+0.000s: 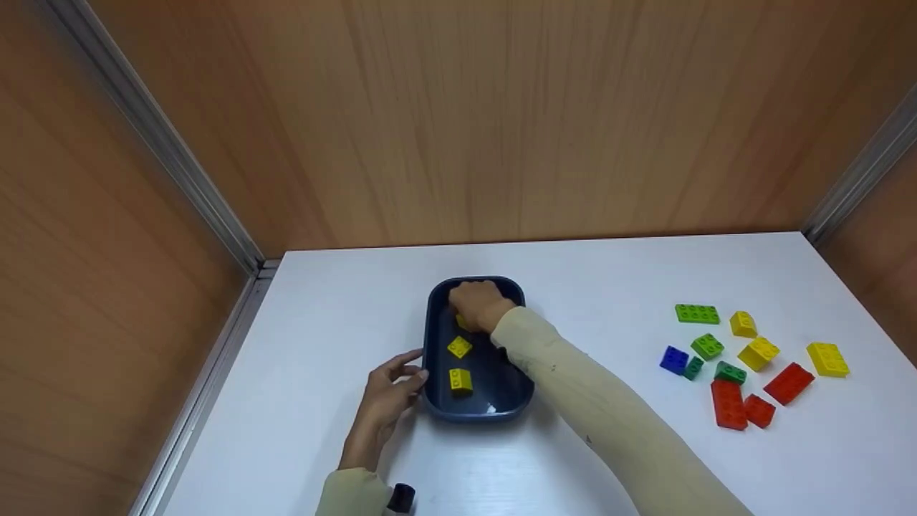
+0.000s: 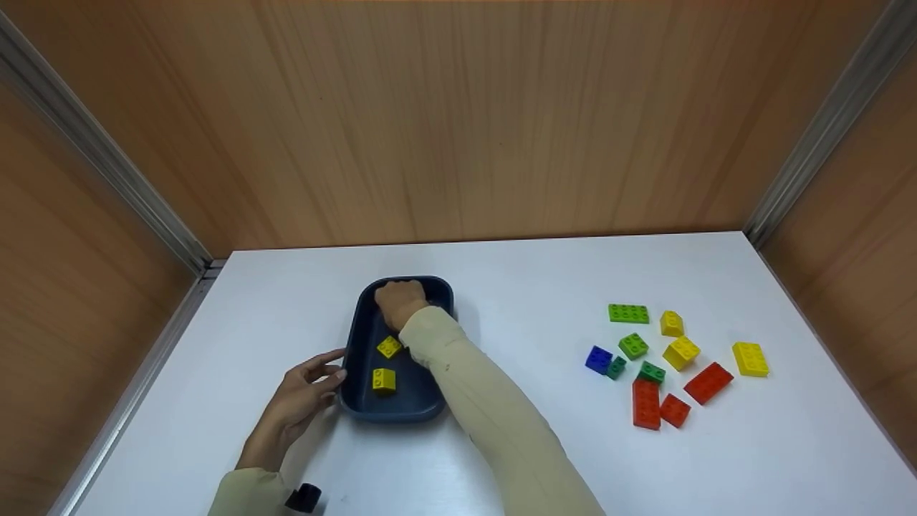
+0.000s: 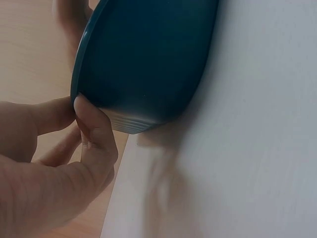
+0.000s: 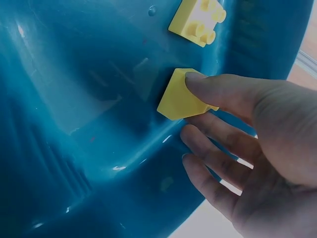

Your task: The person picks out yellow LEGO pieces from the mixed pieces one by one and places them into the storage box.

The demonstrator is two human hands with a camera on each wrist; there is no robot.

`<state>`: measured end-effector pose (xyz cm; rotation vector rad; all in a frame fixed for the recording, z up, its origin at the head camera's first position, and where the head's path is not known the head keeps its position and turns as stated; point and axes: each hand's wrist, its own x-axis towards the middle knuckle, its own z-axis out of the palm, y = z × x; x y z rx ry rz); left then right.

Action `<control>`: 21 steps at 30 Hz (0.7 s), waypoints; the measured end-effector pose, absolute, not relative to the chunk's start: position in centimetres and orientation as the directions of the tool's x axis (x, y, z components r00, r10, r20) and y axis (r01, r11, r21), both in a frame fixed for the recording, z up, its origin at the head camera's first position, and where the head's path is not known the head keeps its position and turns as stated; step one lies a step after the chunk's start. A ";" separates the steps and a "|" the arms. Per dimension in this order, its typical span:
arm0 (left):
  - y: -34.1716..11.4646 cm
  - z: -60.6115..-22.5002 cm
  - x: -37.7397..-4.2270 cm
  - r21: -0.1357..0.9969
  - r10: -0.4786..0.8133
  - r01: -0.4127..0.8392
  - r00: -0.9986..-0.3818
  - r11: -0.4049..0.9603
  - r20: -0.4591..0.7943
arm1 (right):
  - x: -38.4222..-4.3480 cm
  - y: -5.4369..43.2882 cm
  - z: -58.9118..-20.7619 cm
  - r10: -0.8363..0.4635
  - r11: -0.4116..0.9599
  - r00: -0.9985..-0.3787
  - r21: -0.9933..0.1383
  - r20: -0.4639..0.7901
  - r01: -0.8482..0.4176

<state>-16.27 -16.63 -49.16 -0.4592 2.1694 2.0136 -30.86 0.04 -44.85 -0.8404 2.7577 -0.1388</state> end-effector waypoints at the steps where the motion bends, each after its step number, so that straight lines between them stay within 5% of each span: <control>1: -16.6 -49.2 -16.3 0.946 -0.123 -0.320 -0.942 0.055 -0.312 | -30.9 0.0 -44.9 -0.558 0.830 -0.803 -0.164 -0.211 -0.533; 21: -16.8 -49.3 -16.5 0.939 -0.127 -0.336 -0.937 0.074 -0.326 | -30.4 0.4 -43.8 -0.526 0.850 -0.818 -0.179 -0.231 -0.496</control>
